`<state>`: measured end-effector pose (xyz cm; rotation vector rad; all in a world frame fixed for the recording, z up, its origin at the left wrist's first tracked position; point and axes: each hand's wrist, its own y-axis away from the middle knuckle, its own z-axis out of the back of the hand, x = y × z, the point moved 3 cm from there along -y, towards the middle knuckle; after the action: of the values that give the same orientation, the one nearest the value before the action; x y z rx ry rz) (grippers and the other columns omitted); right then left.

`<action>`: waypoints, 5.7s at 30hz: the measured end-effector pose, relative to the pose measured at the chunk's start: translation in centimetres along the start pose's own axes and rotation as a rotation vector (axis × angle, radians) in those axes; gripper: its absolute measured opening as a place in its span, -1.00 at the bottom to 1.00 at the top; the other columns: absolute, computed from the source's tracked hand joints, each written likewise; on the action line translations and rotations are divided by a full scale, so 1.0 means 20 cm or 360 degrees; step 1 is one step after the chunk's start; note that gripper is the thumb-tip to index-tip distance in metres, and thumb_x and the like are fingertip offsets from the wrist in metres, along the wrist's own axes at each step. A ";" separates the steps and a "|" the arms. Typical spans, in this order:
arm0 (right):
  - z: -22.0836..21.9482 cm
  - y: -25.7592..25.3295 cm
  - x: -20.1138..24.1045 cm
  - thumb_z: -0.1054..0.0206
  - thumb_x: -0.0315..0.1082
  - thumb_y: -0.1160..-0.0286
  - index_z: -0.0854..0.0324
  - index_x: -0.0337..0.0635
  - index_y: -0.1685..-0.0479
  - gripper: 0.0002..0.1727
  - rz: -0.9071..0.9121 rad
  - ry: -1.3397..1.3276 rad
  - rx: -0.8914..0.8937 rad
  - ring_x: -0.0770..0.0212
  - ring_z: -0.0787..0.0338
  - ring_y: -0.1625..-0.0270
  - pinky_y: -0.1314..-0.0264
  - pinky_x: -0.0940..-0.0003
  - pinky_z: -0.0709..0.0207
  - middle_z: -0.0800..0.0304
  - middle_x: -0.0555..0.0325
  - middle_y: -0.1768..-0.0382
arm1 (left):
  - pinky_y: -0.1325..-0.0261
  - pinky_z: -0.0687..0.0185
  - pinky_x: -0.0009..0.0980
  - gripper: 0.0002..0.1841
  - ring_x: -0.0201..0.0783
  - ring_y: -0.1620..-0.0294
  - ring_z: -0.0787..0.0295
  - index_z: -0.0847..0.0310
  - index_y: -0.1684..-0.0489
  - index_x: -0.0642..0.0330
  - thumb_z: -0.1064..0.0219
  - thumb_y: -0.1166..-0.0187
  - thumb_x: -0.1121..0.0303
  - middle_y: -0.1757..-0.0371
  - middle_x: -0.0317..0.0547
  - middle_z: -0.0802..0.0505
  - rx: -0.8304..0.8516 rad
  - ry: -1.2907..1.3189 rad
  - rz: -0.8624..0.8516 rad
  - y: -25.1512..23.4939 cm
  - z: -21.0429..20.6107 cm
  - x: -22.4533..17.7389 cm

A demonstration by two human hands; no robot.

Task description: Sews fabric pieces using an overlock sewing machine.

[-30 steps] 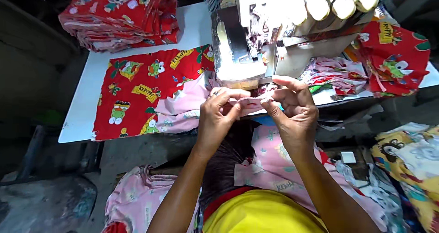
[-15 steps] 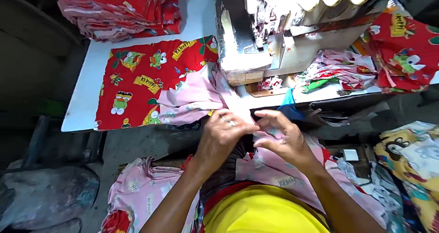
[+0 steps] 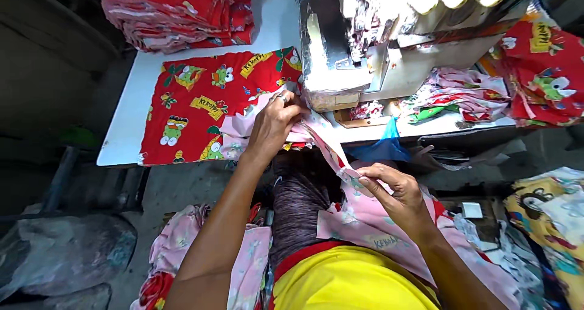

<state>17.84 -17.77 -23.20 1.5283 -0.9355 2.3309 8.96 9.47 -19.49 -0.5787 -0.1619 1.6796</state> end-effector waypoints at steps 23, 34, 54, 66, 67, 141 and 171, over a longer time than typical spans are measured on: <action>0.13 0.06 -0.12 -0.33 -0.39 -0.63 -0.80 -0.29 0.04 -0.82 -0.0213 -0.0108 -0.0204 0.53 -0.81 0.06 -0.13 0.59 -0.71 -0.87 0.25 0.13 | -0.16 -0.58 -0.39 -0.79 -0.32 -0.01 -0.77 -0.90 0.12 0.18 -0.36 -0.64 0.28 -0.04 -0.01 -0.87 0.0043 0.0385 -0.0017 0.00 0.06 -0.01; 0.04 -0.25 0.02 -0.47 -0.19 -0.52 -0.72 -0.31 -0.27 -0.55 0.0164 0.0561 -0.0223 0.07 -0.71 -0.28 -0.35 0.20 -0.60 -0.72 -0.10 -0.21 | 0.23 -0.43 -0.60 -0.80 -0.46 0.37 -0.60 -0.84 0.17 0.28 -0.36 -0.61 0.32 0.36 -0.09 -0.80 -0.0023 0.0319 -0.0372 -0.23 0.28 -0.42; -0.07 -0.85 0.61 -0.12 -0.68 -0.52 -0.77 -0.07 -0.12 -0.58 0.0318 0.1356 -0.0088 -0.07 -0.83 0.22 0.37 0.03 -0.57 -0.72 -0.07 -0.28 | -0.38 -0.13 0.68 -0.58 0.74 -0.48 -0.38 -0.59 -0.27 0.48 -0.27 -0.69 0.25 -0.31 0.63 -0.66 0.0041 -0.1014 0.0488 -0.15 0.79 -0.11; -0.22 -0.44 0.21 -0.44 -0.25 -0.56 -0.71 -0.26 -0.12 -0.70 0.0318 0.1001 0.0062 0.05 -0.69 0.55 0.57 0.12 -0.47 -0.70 0.05 0.50 | -0.64 -0.05 0.47 -0.64 0.34 -0.29 -0.73 -0.52 -0.30 0.38 -0.38 -0.59 0.49 -0.19 0.33 -0.79 0.0242 -0.0607 0.0293 0.22 0.50 -0.19; -0.22 -0.44 0.22 -0.42 -0.25 -0.58 -0.75 -0.23 -0.15 -0.70 0.0343 0.1040 0.0055 0.04 -0.71 0.54 0.57 0.11 -0.47 -0.75 0.04 0.45 | -0.65 -0.04 0.46 -0.60 0.34 -0.26 -0.75 -0.48 -0.41 0.38 -0.35 -0.63 0.48 -0.21 0.34 -0.79 0.0137 -0.0584 0.0319 0.22 0.49 -0.19; 0.15 -0.33 -0.15 -0.39 -0.28 -0.60 -0.78 -0.18 0.14 -0.84 -0.0207 0.0623 -0.0413 0.35 -0.68 0.33 0.27 0.40 -0.59 -0.77 0.15 0.21 | -0.49 -0.48 -0.27 -0.35 -0.27 -0.46 -0.64 -0.55 -0.57 0.21 0.11 -0.86 -0.12 -0.46 0.01 -0.74 -0.0270 0.0419 0.0119 -0.24 0.12 -0.51; 0.86 -0.58 -0.33 -0.45 -0.30 -0.53 -0.86 -0.17 0.15 -0.85 -0.0001 0.1272 -0.0499 0.01 -0.76 -0.11 -0.26 0.12 -0.57 -0.83 0.00 0.08 | -0.60 -0.51 -0.32 -0.78 -0.17 -0.54 -0.64 -0.85 -0.07 0.10 -0.27 -0.76 0.31 -0.41 0.07 -0.78 -0.0061 0.0627 -0.0028 0.12 0.02 -0.48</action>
<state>39.41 -18.02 -19.95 0.3979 -0.9821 2.3161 7.38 -0.13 -17.39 -0.9207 0.0858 1.5158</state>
